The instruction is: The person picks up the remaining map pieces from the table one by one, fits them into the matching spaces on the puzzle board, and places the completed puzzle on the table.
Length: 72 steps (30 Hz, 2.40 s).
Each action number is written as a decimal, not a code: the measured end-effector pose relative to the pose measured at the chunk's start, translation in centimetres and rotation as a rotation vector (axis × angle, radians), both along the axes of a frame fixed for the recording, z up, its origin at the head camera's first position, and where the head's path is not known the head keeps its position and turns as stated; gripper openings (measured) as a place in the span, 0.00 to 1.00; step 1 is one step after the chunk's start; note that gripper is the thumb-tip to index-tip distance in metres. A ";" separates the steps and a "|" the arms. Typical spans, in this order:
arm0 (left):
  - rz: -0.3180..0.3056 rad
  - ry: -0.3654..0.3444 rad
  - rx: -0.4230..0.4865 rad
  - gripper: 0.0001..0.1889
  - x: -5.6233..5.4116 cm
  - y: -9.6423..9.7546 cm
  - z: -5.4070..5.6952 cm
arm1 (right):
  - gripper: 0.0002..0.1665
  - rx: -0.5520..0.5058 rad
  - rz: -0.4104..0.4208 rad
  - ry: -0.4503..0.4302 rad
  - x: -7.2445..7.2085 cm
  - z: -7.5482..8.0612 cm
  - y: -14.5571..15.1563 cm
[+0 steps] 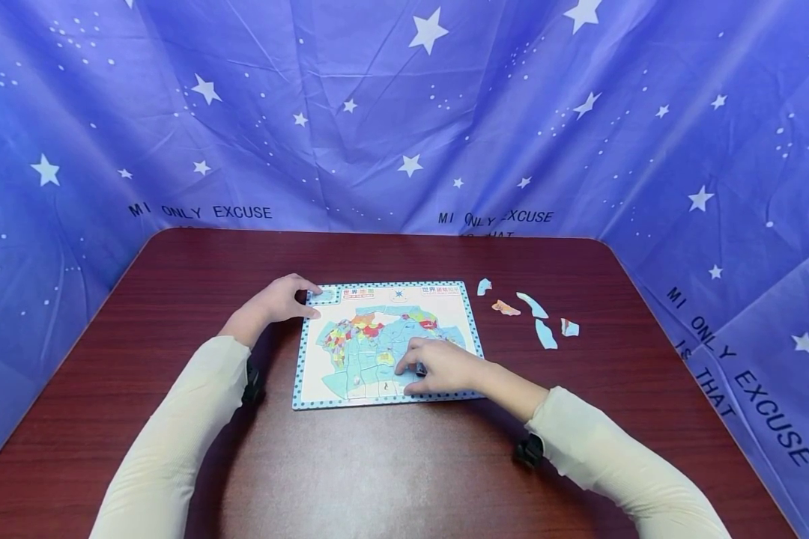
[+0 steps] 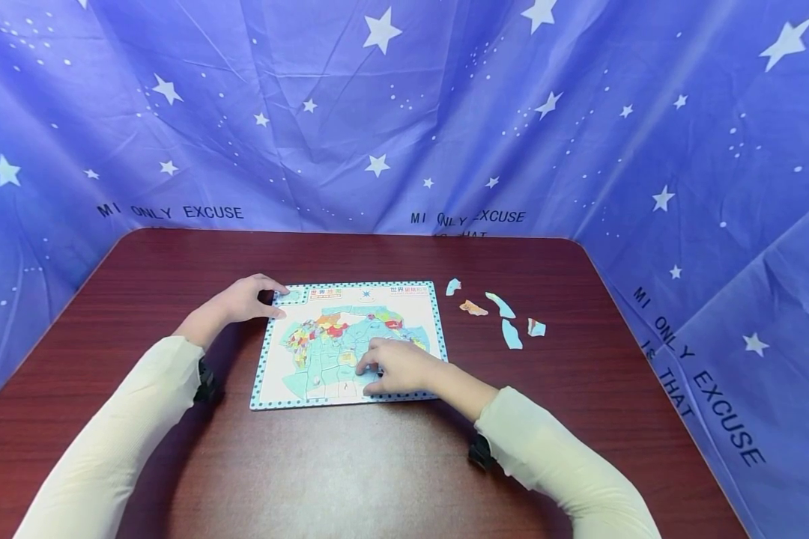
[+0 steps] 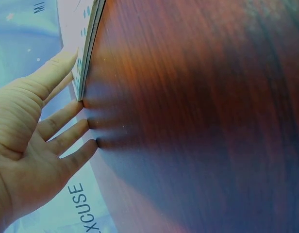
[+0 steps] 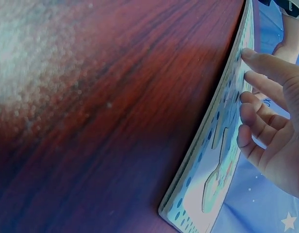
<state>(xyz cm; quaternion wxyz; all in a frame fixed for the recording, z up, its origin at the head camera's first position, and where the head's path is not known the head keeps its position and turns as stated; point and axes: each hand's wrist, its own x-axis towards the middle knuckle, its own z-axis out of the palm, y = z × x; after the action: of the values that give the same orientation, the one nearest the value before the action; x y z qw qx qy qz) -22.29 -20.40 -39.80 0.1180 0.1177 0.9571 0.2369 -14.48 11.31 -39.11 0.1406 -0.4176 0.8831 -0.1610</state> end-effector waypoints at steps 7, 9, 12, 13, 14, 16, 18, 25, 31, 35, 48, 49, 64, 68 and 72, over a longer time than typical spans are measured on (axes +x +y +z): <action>0.000 -0.006 0.004 0.26 0.1 0.0 0.1 | 0.15 0.004 -0.001 -0.002 0.0 0.1 0.0; -0.002 -0.006 0.005 0.26 0.1 0.0 0.2 | 0.15 0.003 0.001 0.000 0.0 0.2 0.1; 0.004 -0.014 0.005 0.26 0.2 0.0 0.2 | 0.14 -0.003 -0.003 -0.008 0.0 0.4 0.2; 0.006 -0.017 0.004 0.27 0.2 -0.1 0.2 | 0.14 -0.003 -0.006 -0.010 -0.1 0.5 0.2; 0.009 -0.020 0.004 0.27 0.2 -0.1 0.2 | 0.14 -0.005 -0.011 -0.015 -0.1 0.5 0.3; 0.011 -0.024 0.002 0.27 0.2 -0.1 0.2 | 0.14 -0.003 -0.023 -0.018 -0.2 0.7 0.4; 0.009 -0.023 0.001 0.27 0.2 -0.1 0.2 | 0.15 -0.010 -0.030 -0.013 -0.4 0.9 0.6; 0.003 -0.029 0.002 0.27 0.2 -0.1 0.1 | 0.15 -0.061 -0.060 0.020 -1.4 1.5 2.0; 0.010 -0.038 0.006 0.26 0.2 0.0 0.1 | 0.15 -0.119 -0.142 0.012 -2.5 2.4 3.8; 0.011 -0.035 0.006 0.27 0.2 0.0 0.2 | 0.15 -0.127 -0.211 -0.015 -3.2 2.7 5.0; 0.013 -0.029 0.008 0.27 0.2 0.0 0.3 | 0.17 -0.106 -0.315 0.033 -4.3 2.5 7.7; 0.013 -0.029 0.009 0.27 0.2 0.0 0.3 | 0.17 -0.109 -0.314 0.036 -4.4 2.4 7.8; 0.016 -0.037 0.008 0.27 0.2 0.0 0.2 | 0.16 -0.125 -0.385 0.069 -5.2 2.0 10.2; 0.015 -0.037 0.009 0.27 0.1 0.0 0.0 | 0.16 -0.124 -0.417 0.062 -5.5 1.9 11.1; 0.009 -0.032 0.008 0.27 0.1 -0.1 0.0 | 0.16 -0.126 -0.457 0.055 -5.8 1.7 11.9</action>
<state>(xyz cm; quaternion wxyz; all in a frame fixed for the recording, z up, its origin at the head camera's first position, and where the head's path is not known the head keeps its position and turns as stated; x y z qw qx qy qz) -22.20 -20.54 -39.81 0.1318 0.1099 0.9546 0.2433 -20.24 23.25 -37.39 0.0502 -0.2190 0.9464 -0.2319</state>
